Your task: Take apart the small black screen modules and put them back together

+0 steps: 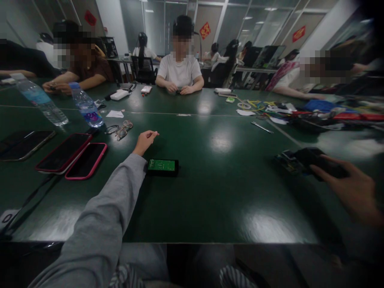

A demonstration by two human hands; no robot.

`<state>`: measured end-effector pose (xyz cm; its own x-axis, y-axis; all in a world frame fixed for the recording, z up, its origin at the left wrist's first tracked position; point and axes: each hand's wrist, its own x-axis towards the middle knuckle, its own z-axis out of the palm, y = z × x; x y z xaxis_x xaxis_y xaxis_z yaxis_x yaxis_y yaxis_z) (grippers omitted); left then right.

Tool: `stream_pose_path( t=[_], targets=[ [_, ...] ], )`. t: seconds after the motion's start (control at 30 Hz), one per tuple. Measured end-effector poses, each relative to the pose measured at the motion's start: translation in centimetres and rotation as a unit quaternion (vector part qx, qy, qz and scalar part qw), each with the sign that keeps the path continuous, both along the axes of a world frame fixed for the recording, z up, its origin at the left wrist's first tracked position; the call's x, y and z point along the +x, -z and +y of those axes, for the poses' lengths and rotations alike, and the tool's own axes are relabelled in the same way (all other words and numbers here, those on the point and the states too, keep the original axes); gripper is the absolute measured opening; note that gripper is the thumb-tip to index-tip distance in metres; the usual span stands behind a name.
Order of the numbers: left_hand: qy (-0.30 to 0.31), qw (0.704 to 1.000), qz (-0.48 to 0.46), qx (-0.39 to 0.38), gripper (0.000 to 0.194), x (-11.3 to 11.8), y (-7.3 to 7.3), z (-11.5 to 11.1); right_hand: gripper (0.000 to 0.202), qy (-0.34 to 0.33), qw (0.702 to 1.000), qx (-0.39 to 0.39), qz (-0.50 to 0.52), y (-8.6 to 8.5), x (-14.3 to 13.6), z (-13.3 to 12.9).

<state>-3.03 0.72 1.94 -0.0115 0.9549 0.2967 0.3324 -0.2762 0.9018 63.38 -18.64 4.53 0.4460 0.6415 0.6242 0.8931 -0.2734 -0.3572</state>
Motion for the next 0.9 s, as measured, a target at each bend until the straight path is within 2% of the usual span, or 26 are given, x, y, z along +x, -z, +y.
stream_pose_path(
  t=[0.13,0.27,0.37,0.53,0.63,0.8,0.9],
  targets=[
    [-0.003,1.000,-0.005,-0.002,0.040,0.1,-0.1,-0.1,0.059,-0.021,0.997,0.045,0.052,-0.5,-0.9,0.4],
    [-0.004,1.000,-0.007,-0.002,0.041,0.1,-0.1,-0.1,0.059,-0.025,0.997,-0.027,0.072,-0.8,-1.4,0.8],
    [-0.006,1.000,-0.004,0.001,0.041,0.1,0.1,0.0,0.062,-0.052,0.995,-0.061,0.067,-0.4,-1.0,1.1],
    [-0.002,1.000,0.006,-0.003,0.043,-0.1,0.4,0.4,0.062,-0.064,0.992,-0.106,-0.002,0.4,0.3,1.7],
    [-0.005,1.000,0.009,-0.003,0.042,-0.1,0.4,0.4,0.060,-0.095,0.987,-0.122,-0.038,0.5,0.6,2.5],
    [-0.006,1.000,0.017,-0.001,0.044,-0.2,0.4,0.2,0.062,-0.082,0.985,-0.151,0.024,2.2,0.7,3.8],
    [-0.004,1.000,0.017,-0.003,0.045,-0.1,0.4,0.2,0.073,-0.104,0.985,-0.141,-0.010,3.8,0.9,4.0]
  ],
)
